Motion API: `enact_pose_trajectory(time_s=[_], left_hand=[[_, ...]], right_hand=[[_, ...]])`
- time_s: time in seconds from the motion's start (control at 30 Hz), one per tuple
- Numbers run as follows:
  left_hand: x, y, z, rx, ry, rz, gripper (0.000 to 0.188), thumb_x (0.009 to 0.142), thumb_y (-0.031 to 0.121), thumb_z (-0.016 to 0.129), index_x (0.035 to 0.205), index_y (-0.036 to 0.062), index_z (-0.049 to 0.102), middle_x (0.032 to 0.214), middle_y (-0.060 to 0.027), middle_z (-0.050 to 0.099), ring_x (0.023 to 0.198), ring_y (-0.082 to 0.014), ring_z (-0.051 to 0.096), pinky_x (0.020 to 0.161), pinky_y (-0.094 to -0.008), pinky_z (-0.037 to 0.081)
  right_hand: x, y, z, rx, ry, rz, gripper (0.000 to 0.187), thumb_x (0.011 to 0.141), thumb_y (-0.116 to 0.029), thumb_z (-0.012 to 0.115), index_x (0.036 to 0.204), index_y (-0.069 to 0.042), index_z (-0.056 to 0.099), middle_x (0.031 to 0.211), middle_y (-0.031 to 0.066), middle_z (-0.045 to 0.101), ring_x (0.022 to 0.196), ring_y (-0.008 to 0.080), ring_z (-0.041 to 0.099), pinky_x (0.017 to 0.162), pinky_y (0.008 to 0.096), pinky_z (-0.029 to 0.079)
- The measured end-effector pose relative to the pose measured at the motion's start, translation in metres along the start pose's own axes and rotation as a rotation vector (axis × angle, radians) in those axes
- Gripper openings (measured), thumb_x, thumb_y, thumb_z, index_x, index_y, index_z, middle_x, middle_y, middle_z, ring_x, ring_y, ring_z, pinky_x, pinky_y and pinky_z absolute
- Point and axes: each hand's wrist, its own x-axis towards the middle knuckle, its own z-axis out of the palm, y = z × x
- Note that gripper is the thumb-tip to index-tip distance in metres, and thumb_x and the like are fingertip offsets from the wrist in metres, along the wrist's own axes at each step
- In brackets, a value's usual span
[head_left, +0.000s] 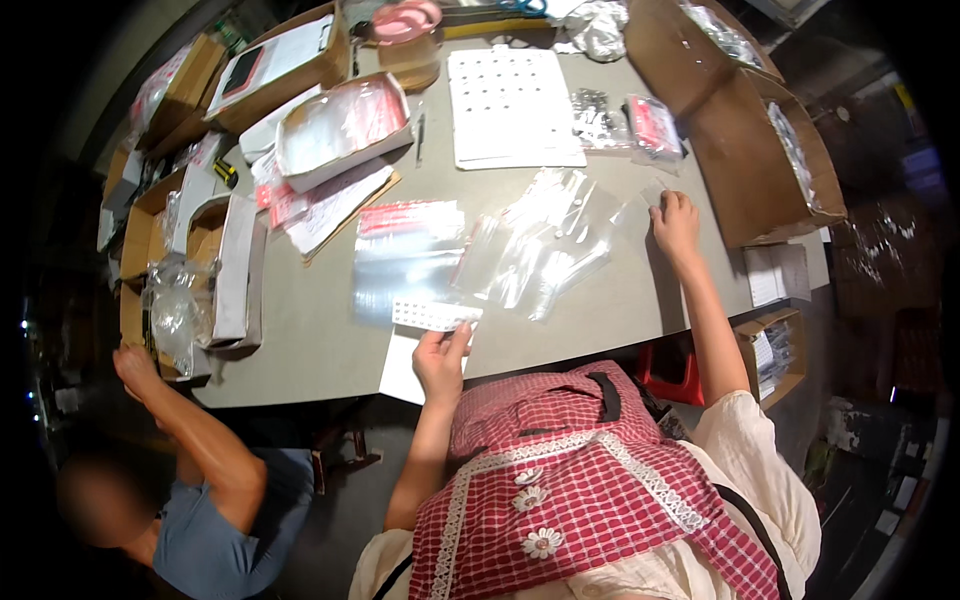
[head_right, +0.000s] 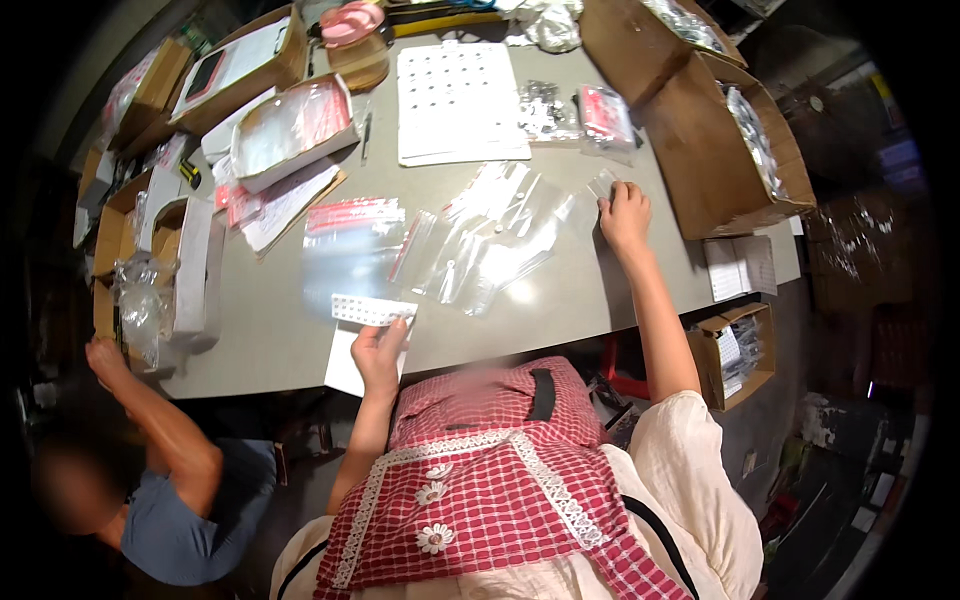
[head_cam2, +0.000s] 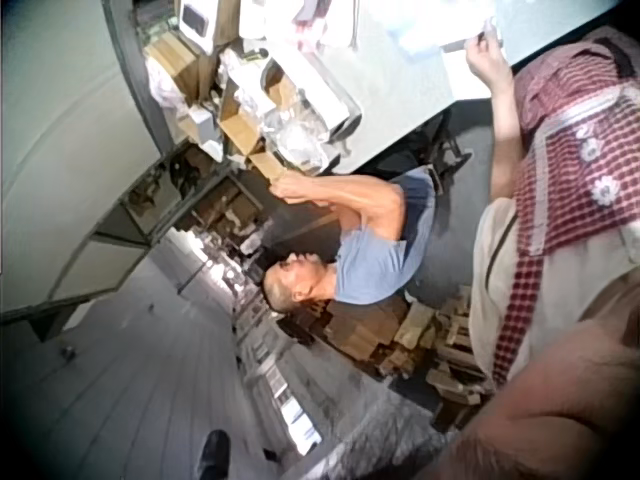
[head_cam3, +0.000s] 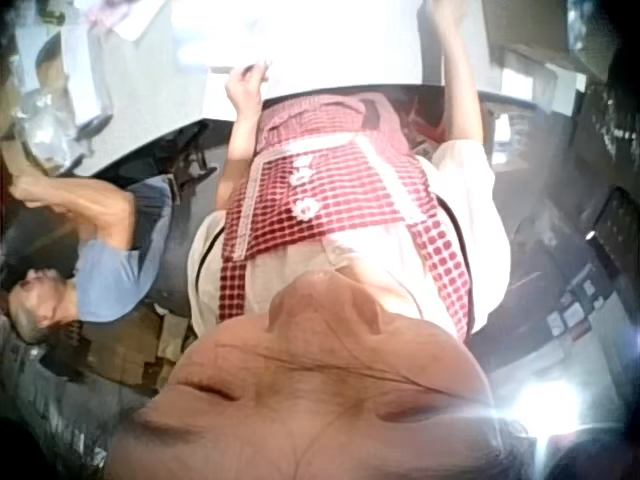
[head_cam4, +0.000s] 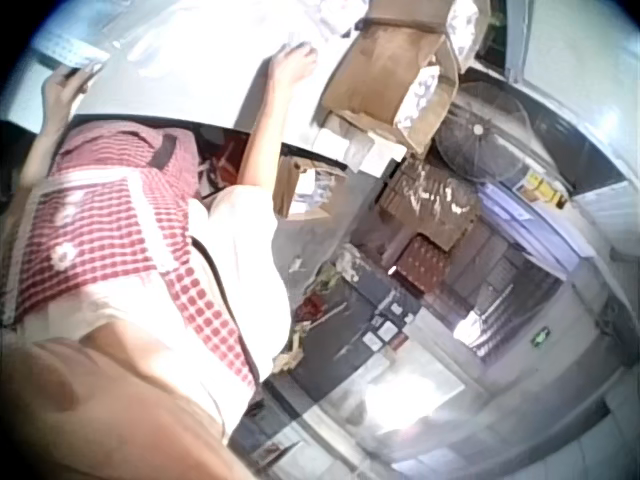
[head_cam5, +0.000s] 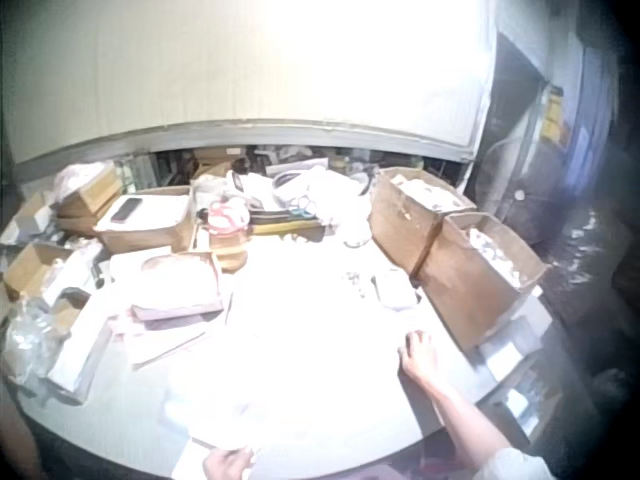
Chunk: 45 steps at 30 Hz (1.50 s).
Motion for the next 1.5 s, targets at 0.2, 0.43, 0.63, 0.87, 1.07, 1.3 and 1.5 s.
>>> enact_pose_trajectory(time_s=[0.2, 0.43, 0.63, 0.87, 1.07, 1.3, 1.5], left_hand=[[-0.001, -0.010, -0.010, 0.078, -0.003, 0.021, 0.019, 0.092, 0.012, 0.072, 0.106, -0.0009, 0.072, 0.087, -0.0015, 0.070, 0.068, -0.0049, 0.058, 0.058, -0.0207, 0.044], [-0.001, -0.009, -0.006, 0.108, 0.002, 0.035, 0.019, 0.092, 0.013, 0.074, 0.104, -0.0023, 0.073, 0.084, -0.0026, 0.070, 0.065, -0.0054, 0.057, 0.058, -0.0211, 0.044], [-0.002, -0.013, -0.001, 0.259, 0.086, 0.120, 0.021, 0.091, 0.018, 0.074, 0.100, -0.0010, 0.075, 0.074, -0.0015, 0.068, 0.061, -0.0063, 0.058, 0.057, -0.0243, 0.045], [-0.001, -0.015, 0.002, 0.435, 0.180, 0.229, 0.019, 0.090, 0.019, 0.074, 0.099, 0.0027, 0.077, 0.072, -0.0035, 0.068, 0.059, -0.0098, 0.060, 0.057, -0.0259, 0.045], [0.004, -0.021, 0.001, 0.321, 0.268, 0.152, 0.023, 0.089, 0.023, 0.075, 0.098, 0.0015, 0.076, 0.072, -0.0043, 0.067, 0.059, -0.0106, 0.061, 0.056, -0.0277, 0.046], [-0.002, -0.015, 0.002, 0.312, 0.281, 0.140, 0.027, 0.086, 0.027, 0.076, 0.101, 0.0043, 0.077, 0.076, -0.0066, 0.069, 0.064, -0.0127, 0.066, 0.060, -0.0279, 0.049], [-0.001, -0.019, 0.000, 0.346, 0.287, 0.134, 0.029, 0.085, 0.031, 0.076, 0.097, 0.0055, 0.077, 0.076, -0.0082, 0.069, 0.064, -0.0169, 0.066, 0.060, -0.0306, 0.049]], right_hand=[[0.018, -0.026, -0.030, 0.821, -0.389, 0.026, 0.011, 0.085, -0.007, 0.065, 0.096, -0.004, 0.062, 0.105, 0.0111, 0.064, 0.099, 0.0290, 0.059, 0.088, 0.0396, 0.049], [0.042, -0.127, -0.035, 0.758, -0.544, -0.698, 0.019, 0.085, -0.011, 0.067, 0.104, -0.005, 0.066, 0.115, 0.0115, 0.065, 0.115, 0.0320, 0.057, 0.098, 0.0388, 0.047], [0.053, -0.140, -0.028, 0.869, -0.801, -0.300, 0.027, 0.083, -0.013, 0.068, 0.109, -0.007, 0.068, 0.120, 0.0128, 0.062, 0.115, 0.0337, 0.055, 0.099, 0.0432, 0.045], [0.066, -0.116, 0.003, 0.470, -0.584, -0.686, 0.031, 0.075, -0.005, 0.068, 0.106, -0.009, 0.065, 0.112, 0.0124, 0.059, 0.109, 0.0343, 0.053, 0.094, 0.0441, 0.045], [0.088, -0.143, 0.003, 0.396, -0.480, -1.002, 0.038, 0.077, -0.001, 0.064, 0.114, -0.010, 0.063, 0.131, 0.0100, 0.054, 0.125, 0.0340, 0.048, 0.104, 0.0444, 0.042], [0.099, -0.151, -0.021, 0.611, -0.929, -1.108, 0.031, 0.074, 0.005, 0.062, 0.102, -0.005, 0.060, 0.123, 0.0131, 0.058, 0.124, 0.0356, 0.046, 0.105, 0.0436, 0.042], [0.051, -0.215, -0.018, 0.770, -0.688, -1.219, 0.026, 0.073, -0.001, 0.066, 0.098, -0.003, 0.060, 0.127, 0.0142, 0.055, 0.122, 0.0362, 0.048, 0.104, 0.0439, 0.041]])
